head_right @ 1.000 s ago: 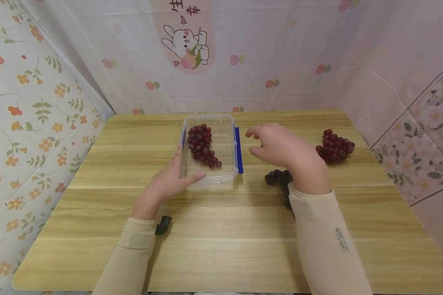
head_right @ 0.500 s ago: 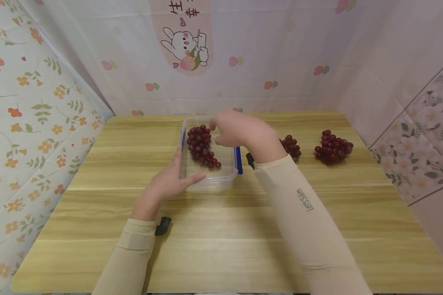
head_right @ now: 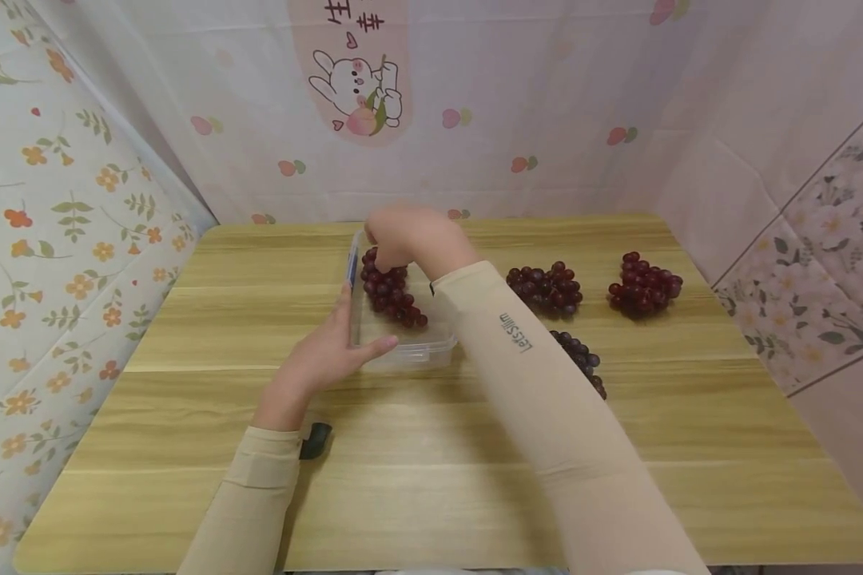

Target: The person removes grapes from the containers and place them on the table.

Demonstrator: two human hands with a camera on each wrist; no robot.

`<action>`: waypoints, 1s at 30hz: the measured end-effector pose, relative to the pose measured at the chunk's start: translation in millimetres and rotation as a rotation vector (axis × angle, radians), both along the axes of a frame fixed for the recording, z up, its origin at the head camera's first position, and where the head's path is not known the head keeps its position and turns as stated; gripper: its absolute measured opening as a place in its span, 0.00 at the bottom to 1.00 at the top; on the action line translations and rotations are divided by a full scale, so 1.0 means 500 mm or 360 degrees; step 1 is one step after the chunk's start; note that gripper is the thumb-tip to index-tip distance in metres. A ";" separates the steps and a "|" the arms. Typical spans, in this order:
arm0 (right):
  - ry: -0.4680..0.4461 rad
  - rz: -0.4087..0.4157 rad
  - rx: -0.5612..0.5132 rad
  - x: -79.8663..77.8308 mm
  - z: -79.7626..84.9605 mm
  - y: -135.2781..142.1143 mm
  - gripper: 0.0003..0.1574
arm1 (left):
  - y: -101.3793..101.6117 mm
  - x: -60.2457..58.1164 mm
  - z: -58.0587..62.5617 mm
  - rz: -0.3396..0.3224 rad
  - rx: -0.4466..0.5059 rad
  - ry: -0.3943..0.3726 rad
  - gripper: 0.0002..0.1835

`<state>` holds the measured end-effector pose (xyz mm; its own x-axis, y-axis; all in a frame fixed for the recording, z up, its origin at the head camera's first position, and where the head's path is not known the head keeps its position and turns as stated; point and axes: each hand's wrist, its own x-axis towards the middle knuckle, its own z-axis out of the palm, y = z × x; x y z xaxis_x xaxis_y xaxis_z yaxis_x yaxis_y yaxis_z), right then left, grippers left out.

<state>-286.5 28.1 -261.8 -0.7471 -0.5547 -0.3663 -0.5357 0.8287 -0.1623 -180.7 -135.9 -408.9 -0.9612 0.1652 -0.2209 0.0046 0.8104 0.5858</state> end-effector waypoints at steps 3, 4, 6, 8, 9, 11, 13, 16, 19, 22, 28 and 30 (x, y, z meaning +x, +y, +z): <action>0.0007 -0.0029 0.0013 -0.011 -0.012 -0.020 0.32 | -0.003 0.000 -0.001 -0.0001 0.0002 0.0010 0.74; 0.0015 -0.0025 0.0016 -0.014 -0.016 -0.026 0.31 | -0.003 0.000 -0.002 -0.0004 0.0002 0.0017 0.74; 0.0033 -0.0009 0.0017 -0.019 -0.027 -0.037 0.27 | -0.004 0.000 -0.004 -0.0007 0.0002 0.0026 0.74; 0.0039 0.0006 0.0010 -0.021 -0.039 -0.047 0.20 | -0.004 0.000 -0.006 -0.0005 0.0002 0.0029 0.74; 0.0013 0.0000 0.0002 -0.022 -0.045 -0.052 0.16 | -0.004 0.000 -0.007 -0.0004 0.0004 0.0029 0.74; -0.0034 -0.0028 -0.0002 -0.024 -0.054 -0.061 0.07 | -0.005 0.000 -0.007 -0.0004 0.0006 0.0026 0.73; -0.0097 -0.0085 -0.0022 -0.028 -0.064 -0.067 0.02 | -0.005 0.000 -0.007 -0.0001 0.0007 0.0030 0.73; -0.0155 -0.0155 -0.0064 -0.037 -0.075 -0.074 0.04 | -0.006 0.000 -0.008 -0.0003 0.0008 0.0041 0.73; -0.0192 -0.0207 -0.0127 -0.043 -0.090 -0.080 0.07 | -0.006 -0.001 -0.010 0.0001 0.0005 0.0047 0.73; -0.0181 -0.0207 -0.0139 -0.044 -0.108 -0.084 0.07 | -0.006 -0.002 -0.010 -0.0006 -0.0005 0.0054 0.73; 0.0015 -0.0149 -0.0042 -0.036 -0.146 -0.083 0.07 | -0.003 0.000 -0.007 -0.0012 -0.0015 0.0067 0.72; 0.0035 -0.0157 -0.0039 -0.033 -0.159 -0.080 0.12 | -0.001 0.000 -0.007 -0.0011 -0.0017 0.0066 0.71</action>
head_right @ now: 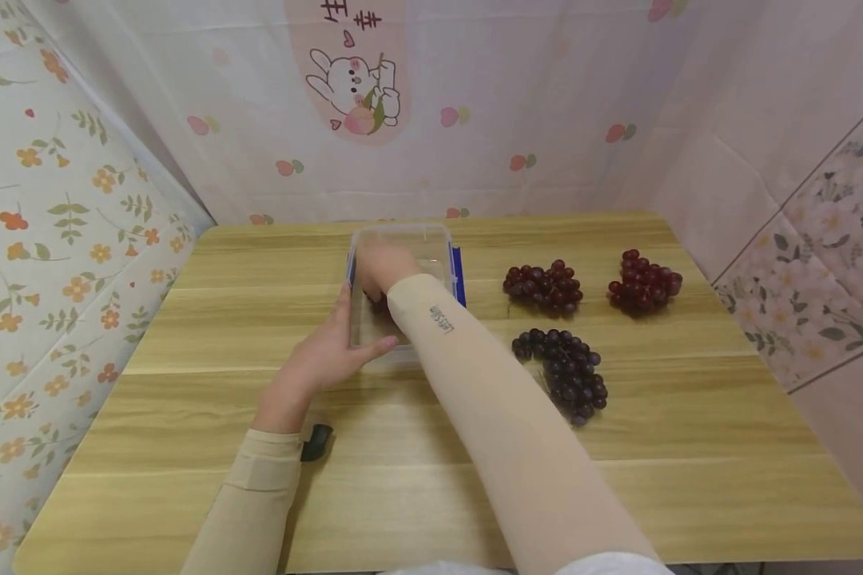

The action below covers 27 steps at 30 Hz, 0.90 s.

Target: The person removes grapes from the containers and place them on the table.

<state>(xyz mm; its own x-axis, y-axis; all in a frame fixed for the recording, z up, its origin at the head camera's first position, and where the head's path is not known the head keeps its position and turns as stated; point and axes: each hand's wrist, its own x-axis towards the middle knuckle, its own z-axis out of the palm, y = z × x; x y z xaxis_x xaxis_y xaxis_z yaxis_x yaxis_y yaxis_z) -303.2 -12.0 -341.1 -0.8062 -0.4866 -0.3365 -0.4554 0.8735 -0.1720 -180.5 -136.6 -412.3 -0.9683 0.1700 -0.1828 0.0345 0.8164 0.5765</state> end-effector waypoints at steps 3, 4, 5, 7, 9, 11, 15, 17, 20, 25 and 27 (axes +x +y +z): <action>-0.0011 -0.0024 -0.0035 0.001 -0.015 0.003 0.18 | 0.001 0.001 0.001 -0.0005 -0.0007 0.0000 0.71; -0.0020 -0.0034 -0.0052 0.001 -0.019 0.003 0.19 | 0.001 0.001 0.001 -0.0004 -0.0008 -0.0002 0.71; -0.0028 -0.0045 -0.0070 0.001 -0.022 0.003 0.19 | 0.001 0.002 0.001 -0.0005 -0.0007 -0.0006 0.72; -0.0041 -0.0046 -0.0103 0.001 -0.028 0.003 0.20 | 0.002 0.004 0.002 0.0000 0.0001 -0.0010 0.72; -0.0056 -0.0043 -0.0126 0.001 -0.032 0.003 0.21 | 0.002 0.006 0.003 0.0007 0.0008 -0.0018 0.73; -0.0079 -0.0037 -0.0112 0.001 -0.034 0.002 0.23 | 0.003 0.007 0.004 0.0008 -0.0001 -0.0024 0.73; -0.0104 -0.0002 -0.0001 0.005 -0.029 0.000 0.24 | 0.008 0.011 0.008 0.0017 -0.0026 -0.0046 0.74; -0.0140 -0.0011 0.0051 0.008 -0.024 0.000 0.24 | 0.012 0.013 0.010 0.0021 -0.0037 -0.0058 0.75; -0.0189 -0.0060 0.0122 0.013 -0.015 0.000 0.22 | 0.017 0.016 0.014 0.0026 -0.0059 -0.0063 0.76; -0.0189 -0.0095 0.0216 0.023 -0.006 0.007 0.25 | 0.025 0.020 0.018 0.0021 -0.0080 -0.0081 0.76; -0.0188 -0.0093 0.0202 0.026 -0.004 0.012 0.28 | 0.027 0.022 0.020 0.0016 -0.0079 -0.0087 0.76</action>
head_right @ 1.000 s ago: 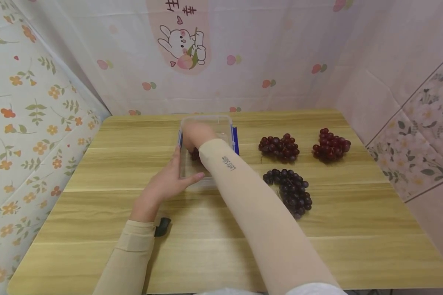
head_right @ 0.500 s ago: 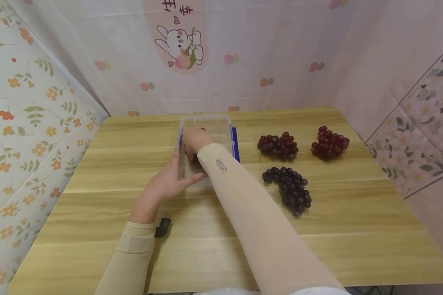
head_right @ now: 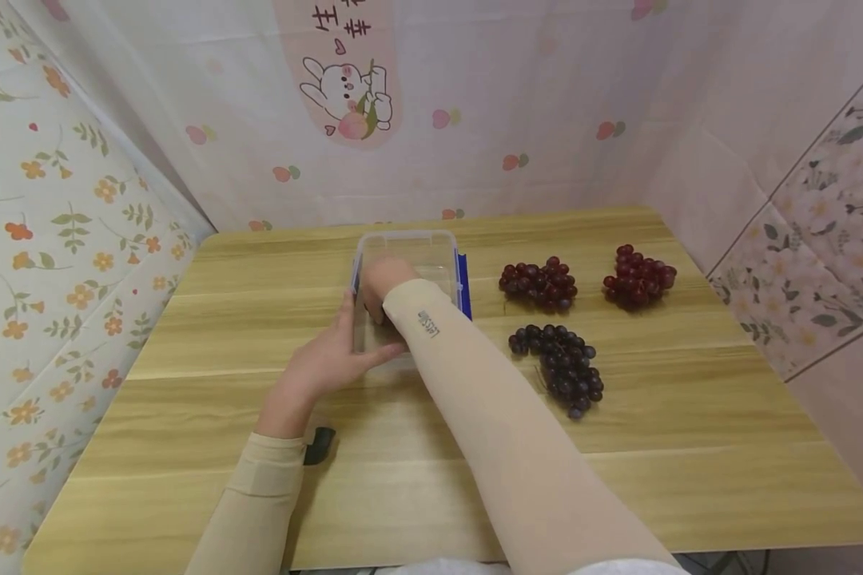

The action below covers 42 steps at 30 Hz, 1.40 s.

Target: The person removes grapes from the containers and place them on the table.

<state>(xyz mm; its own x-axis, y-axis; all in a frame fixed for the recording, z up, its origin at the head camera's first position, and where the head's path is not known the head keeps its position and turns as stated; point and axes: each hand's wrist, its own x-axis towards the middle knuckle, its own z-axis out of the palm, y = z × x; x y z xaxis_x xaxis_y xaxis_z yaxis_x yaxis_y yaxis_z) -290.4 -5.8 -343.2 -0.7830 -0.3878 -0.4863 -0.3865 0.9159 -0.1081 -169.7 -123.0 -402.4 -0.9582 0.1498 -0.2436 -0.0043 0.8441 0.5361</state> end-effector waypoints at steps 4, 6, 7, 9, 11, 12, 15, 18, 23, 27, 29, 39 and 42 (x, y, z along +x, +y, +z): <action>0.0000 0.0001 -0.0072 -0.004 -0.003 0.007 0.29 | -0.001 0.001 0.001 -0.0014 -0.0014 0.0010 0.76; 0.0010 -0.0023 -0.0120 -0.008 -0.006 0.009 0.29 | -0.002 0.000 0.001 -0.0017 -0.0024 0.0020 0.76; 0.0024 -0.0041 -0.0140 -0.009 -0.008 0.009 0.32 | -0.002 0.000 0.001 -0.0020 -0.0028 0.0028 0.76; 0.0068 -0.0066 -0.0160 -0.012 -0.015 0.008 0.37 | -0.002 -0.001 -0.001 -0.0022 -0.0022 0.0042 0.76; 0.0138 -0.0083 -0.0173 -0.014 -0.024 0.005 0.38 | -0.002 -0.001 -0.004 -0.0020 -0.0009 0.0050 0.77; 0.0172 -0.0090 -0.0174 -0.014 -0.029 0.004 0.38 | -0.002 -0.001 -0.005 -0.0022 0.0000 0.0055 0.77; 0.0207 -0.0105 -0.0193 -0.012 -0.032 0.001 0.31 | 0.000 0.000 -0.007 -0.0020 0.0018 0.0062 0.77; 0.0155 -0.0155 -0.0242 -0.010 -0.024 0.002 0.30 | 0.000 0.001 -0.006 -0.0019 -0.0009 0.0055 0.76; 0.0098 -0.0194 -0.0257 -0.010 -0.011 0.007 0.40 | -0.001 0.000 -0.008 -0.0019 -0.0067 0.0048 0.75; 0.0149 -0.0185 -0.0282 -0.013 -0.006 0.009 0.37 | -0.002 -0.001 -0.010 -0.0022 -0.0074 0.0050 0.75; 0.0165 -0.0198 -0.0323 -0.015 -0.004 0.013 0.34 | 0.001 -0.002 -0.010 -0.0018 -0.0080 0.0050 0.75; 0.0154 -0.0237 -0.0365 -0.012 0.005 0.023 0.19 | -0.003 -0.005 -0.001 -0.0006 -0.0104 0.0020 0.74; 0.0138 -0.0248 -0.0370 -0.015 0.008 0.026 0.18 | -0.005 -0.007 0.000 -0.0005 -0.0112 0.0011 0.74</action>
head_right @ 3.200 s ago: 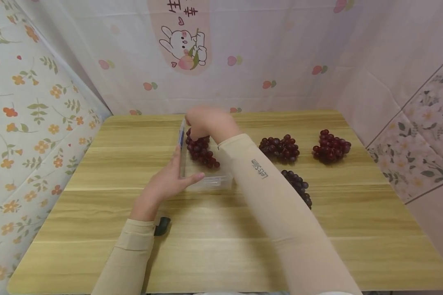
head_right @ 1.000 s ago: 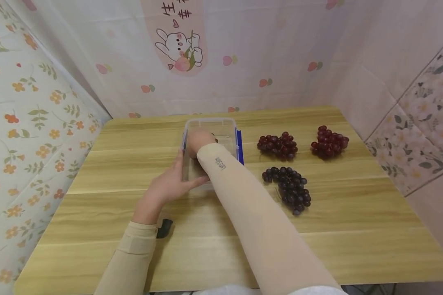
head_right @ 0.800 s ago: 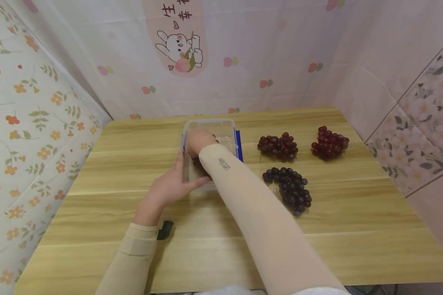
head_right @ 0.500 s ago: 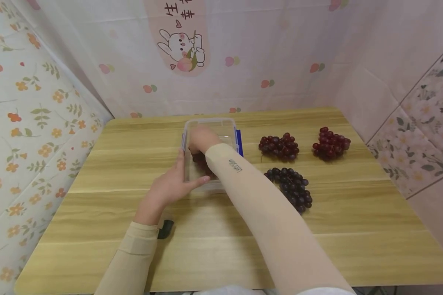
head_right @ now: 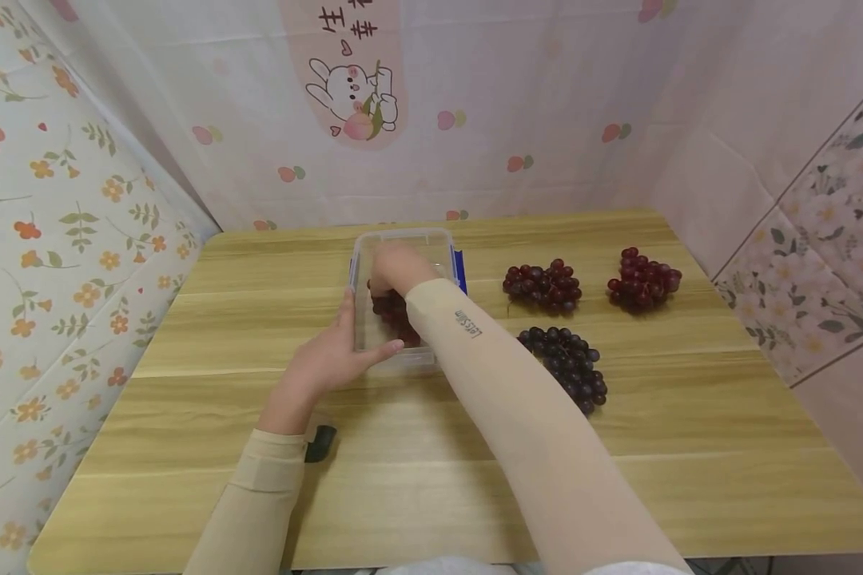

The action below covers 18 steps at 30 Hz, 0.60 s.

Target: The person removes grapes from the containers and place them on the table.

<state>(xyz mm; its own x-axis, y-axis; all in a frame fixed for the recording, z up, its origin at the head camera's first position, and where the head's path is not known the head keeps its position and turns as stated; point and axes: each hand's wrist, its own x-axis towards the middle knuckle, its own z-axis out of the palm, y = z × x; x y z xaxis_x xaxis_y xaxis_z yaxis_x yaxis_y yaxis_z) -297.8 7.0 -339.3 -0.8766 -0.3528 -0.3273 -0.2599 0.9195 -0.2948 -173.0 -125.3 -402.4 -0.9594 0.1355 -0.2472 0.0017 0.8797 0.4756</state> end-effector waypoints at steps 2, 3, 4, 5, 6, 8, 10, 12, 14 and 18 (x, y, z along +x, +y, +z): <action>-0.0014 0.0001 0.0002 -0.003 0.004 0.001 0.18 | -0.001 -0.001 0.000 -0.0003 0.0000 -0.0005 0.74; -0.0025 0.0003 0.0008 -0.005 0.006 0.001 0.17 | -0.002 -0.002 -0.001 -0.0006 -0.0001 -0.0007 0.74; -0.0032 0.0001 0.0008 -0.007 0.009 0.001 0.17 | -0.003 -0.003 -0.001 -0.0007 0.0000 -0.0010 0.74; -0.0049 -0.0008 -0.0007 -0.009 0.012 0.000 0.16 | -0.003 -0.004 -0.002 -0.0007 0.0000 -0.0014 0.74; -0.0067 -0.0019 -0.0029 -0.009 0.016 -0.001 0.16 | -0.004 -0.005 -0.002 -0.0006 0.0001 -0.0016 0.74; -0.0085 -0.0047 -0.0085 -0.010 0.026 -0.002 0.16 | -0.005 -0.006 -0.002 -0.0008 -0.0001 -0.0021 0.74; -0.0098 -0.0073 -0.0151 -0.007 0.038 -0.002 0.17 | -0.007 -0.007 -0.002 -0.0011 -0.0003 -0.0024 0.74; -0.0102 -0.0087 -0.0216 -0.002 0.051 -0.002 0.18 | -0.009 -0.008 -0.002 -0.0008 0.0004 -0.0024 0.75; -0.0097 -0.0084 -0.0263 0.004 0.065 -0.001 0.18 | -0.010 -0.008 -0.001 -0.0009 0.0008 -0.0024 0.75; -0.0077 -0.0084 -0.0368 0.018 0.086 0.003 0.18 | -0.013 -0.007 -0.001 -0.0011 0.0035 -0.0026 0.75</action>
<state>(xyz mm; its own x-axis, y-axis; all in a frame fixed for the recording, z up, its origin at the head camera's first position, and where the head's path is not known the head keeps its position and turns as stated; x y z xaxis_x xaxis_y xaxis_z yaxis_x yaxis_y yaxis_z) -288.7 8.3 -296.2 -0.8812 -0.3772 -0.2851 -0.1938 0.8380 -0.5100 -176.6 -131.7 -403.1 -0.9543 0.1476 -0.2597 -0.0002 0.8690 0.4948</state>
